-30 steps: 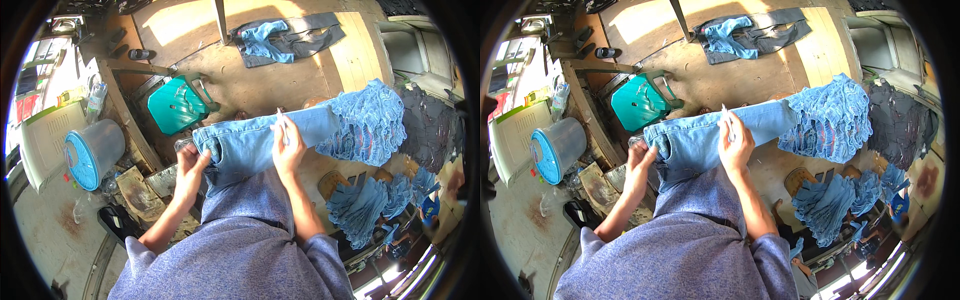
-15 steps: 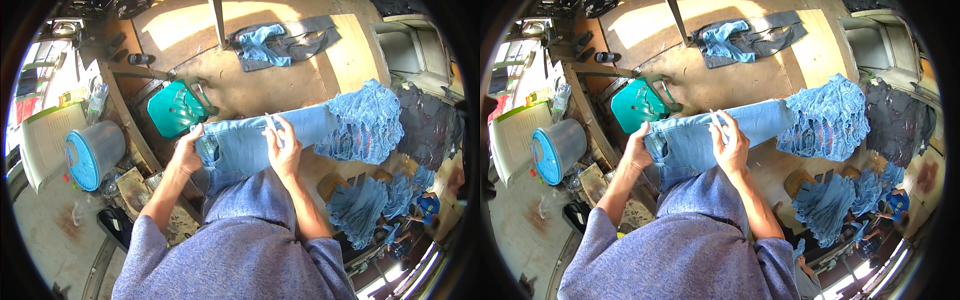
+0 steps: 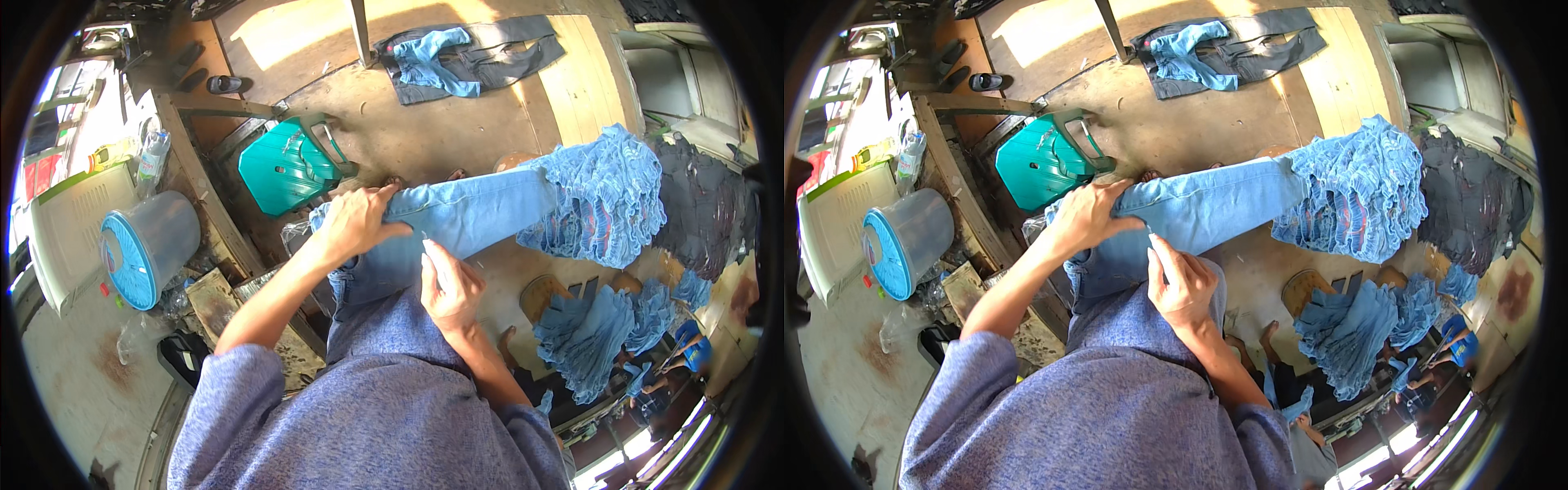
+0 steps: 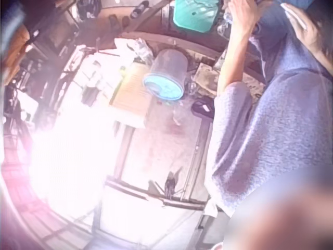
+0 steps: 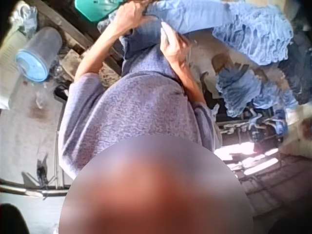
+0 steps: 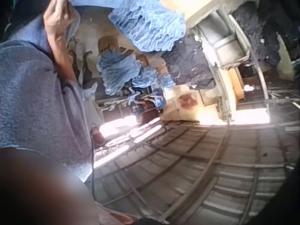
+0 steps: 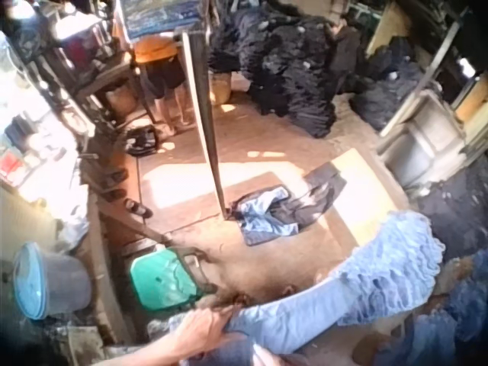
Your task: The person marks multiple pairs of light blue jeans with a white marker while standing at a workbench. They pick up each pair, unfold it, make marks on the fabric, and place it back on the pile.
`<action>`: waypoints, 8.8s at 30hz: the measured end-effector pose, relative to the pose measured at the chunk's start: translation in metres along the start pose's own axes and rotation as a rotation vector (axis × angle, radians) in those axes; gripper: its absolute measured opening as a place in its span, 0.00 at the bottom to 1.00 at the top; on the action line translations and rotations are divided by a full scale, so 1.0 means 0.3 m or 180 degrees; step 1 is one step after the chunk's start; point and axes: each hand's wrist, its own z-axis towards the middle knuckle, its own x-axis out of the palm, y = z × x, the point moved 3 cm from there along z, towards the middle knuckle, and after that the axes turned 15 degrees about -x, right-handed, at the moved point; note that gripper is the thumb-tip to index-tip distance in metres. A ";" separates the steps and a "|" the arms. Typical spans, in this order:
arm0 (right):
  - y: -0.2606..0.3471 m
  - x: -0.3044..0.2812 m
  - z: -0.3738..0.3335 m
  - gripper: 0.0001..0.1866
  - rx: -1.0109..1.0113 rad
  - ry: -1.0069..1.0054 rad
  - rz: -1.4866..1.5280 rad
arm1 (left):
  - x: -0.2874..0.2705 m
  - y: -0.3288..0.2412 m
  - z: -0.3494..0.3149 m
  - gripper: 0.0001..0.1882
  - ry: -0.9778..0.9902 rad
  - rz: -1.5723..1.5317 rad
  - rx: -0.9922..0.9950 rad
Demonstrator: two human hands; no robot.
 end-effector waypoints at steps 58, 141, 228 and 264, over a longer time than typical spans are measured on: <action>-0.014 0.199 0.062 0.08 0.0443 0.0669 -0.0068 | 0.071 0.145 0.155 0.21 -0.0252 -0.0588 0.1037; -0.047 0.191 0.008 0.14 0.0276 0.0658 -0.0027 | 0.061 0.114 0.147 0.20 -0.0644 -0.0704 0.1086; -0.354 0.004 -0.004 0.08 0.0067 0.0376 -0.0814 | 0.158 -0.252 0.431 0.26 -0.0589 -0.0425 0.1930; -0.325 -0.028 -0.057 0.12 0.0254 0.0794 -0.0852 | 0.159 -0.243 0.452 0.24 -0.0354 -0.0612 0.1797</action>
